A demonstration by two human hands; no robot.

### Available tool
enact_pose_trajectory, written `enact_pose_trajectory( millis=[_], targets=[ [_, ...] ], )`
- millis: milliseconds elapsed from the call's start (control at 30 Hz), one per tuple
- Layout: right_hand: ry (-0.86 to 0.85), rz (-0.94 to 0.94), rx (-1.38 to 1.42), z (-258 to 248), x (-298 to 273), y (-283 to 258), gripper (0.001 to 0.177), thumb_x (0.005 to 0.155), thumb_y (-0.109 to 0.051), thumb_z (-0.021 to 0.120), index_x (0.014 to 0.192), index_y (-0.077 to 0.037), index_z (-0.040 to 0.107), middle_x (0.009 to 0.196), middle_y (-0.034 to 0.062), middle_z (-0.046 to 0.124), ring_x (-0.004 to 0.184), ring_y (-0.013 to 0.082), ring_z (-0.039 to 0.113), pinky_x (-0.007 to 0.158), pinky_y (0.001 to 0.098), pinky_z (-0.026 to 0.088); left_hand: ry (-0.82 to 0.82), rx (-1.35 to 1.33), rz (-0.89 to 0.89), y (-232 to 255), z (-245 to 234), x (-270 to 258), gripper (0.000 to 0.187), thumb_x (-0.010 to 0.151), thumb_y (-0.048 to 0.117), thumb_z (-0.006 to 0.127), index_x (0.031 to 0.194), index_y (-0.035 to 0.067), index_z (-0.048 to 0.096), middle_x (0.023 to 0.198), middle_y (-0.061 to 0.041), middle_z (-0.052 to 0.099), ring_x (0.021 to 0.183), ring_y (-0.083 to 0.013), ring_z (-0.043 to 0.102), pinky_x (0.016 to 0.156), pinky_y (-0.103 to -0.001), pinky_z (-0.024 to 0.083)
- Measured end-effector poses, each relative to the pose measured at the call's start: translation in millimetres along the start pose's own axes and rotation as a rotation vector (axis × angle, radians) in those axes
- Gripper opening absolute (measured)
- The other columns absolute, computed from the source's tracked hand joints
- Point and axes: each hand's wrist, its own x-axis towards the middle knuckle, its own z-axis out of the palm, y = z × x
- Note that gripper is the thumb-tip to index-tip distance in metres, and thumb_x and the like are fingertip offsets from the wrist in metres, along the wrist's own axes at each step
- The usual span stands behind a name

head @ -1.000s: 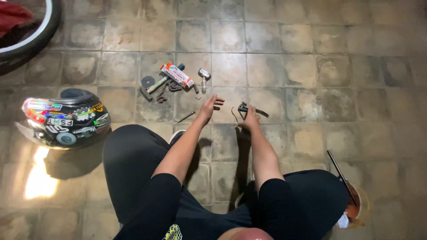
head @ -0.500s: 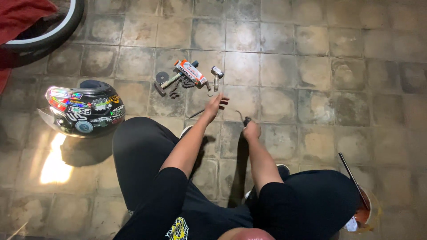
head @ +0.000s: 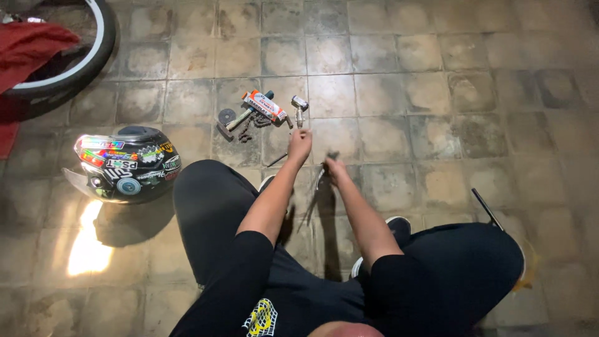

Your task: Repairing or cleaning a bicycle chain and related mechanical components while sitting on the floor.

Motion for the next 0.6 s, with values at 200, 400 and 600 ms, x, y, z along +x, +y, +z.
enact_pose_trajectory(
  millis=[200, 400, 600],
  targets=[
    [-0.273, -0.335, -0.260, 87, -104, -154, 0.017, 0.095, -0.021, 0.070, 0.098, -0.005, 0.066, 0.077, 0.0019, 0.066, 0.062, 0.0138, 0.058, 0.058, 0.0322, 0.050, -0.094, -0.377, -0.236, 3, 9, 25, 0.042, 0.106, 0.040, 0.057, 0.124, 0.002, 0.060, 0.092, -0.012, 0.067, 0.081, -0.0211, 0.064, 0.072, -0.037, 0.053],
    [-0.231, -0.490, 0.202, 101, -173, -227, 0.016, 0.097, -0.023, 0.067, 0.105, -0.009, 0.069, 0.081, 0.0006, 0.066, 0.067, 0.0123, 0.055, 0.059, 0.0288, 0.043, -0.285, -0.959, -0.178, 59, -11, 25, 0.042, 0.104, 0.045, 0.049, 0.126, 0.011, 0.061, 0.103, -0.011, 0.073, 0.081, -0.0202, 0.068, 0.069, -0.036, 0.056],
    [-0.342, -0.186, 0.872, 78, -265, -290, 0.051, 0.095, -0.063, 0.041, 0.087, -0.015, 0.054, 0.064, 0.0014, 0.046, 0.056, 0.0189, 0.046, 0.053, 0.0353, 0.037, -0.287, -1.115, -0.348, 121, -32, 7, 0.033, 0.102, 0.041, 0.048, 0.119, 0.017, 0.060, 0.092, -0.002, 0.067, 0.067, -0.0150, 0.059, 0.051, -0.028, 0.040]
  ],
)
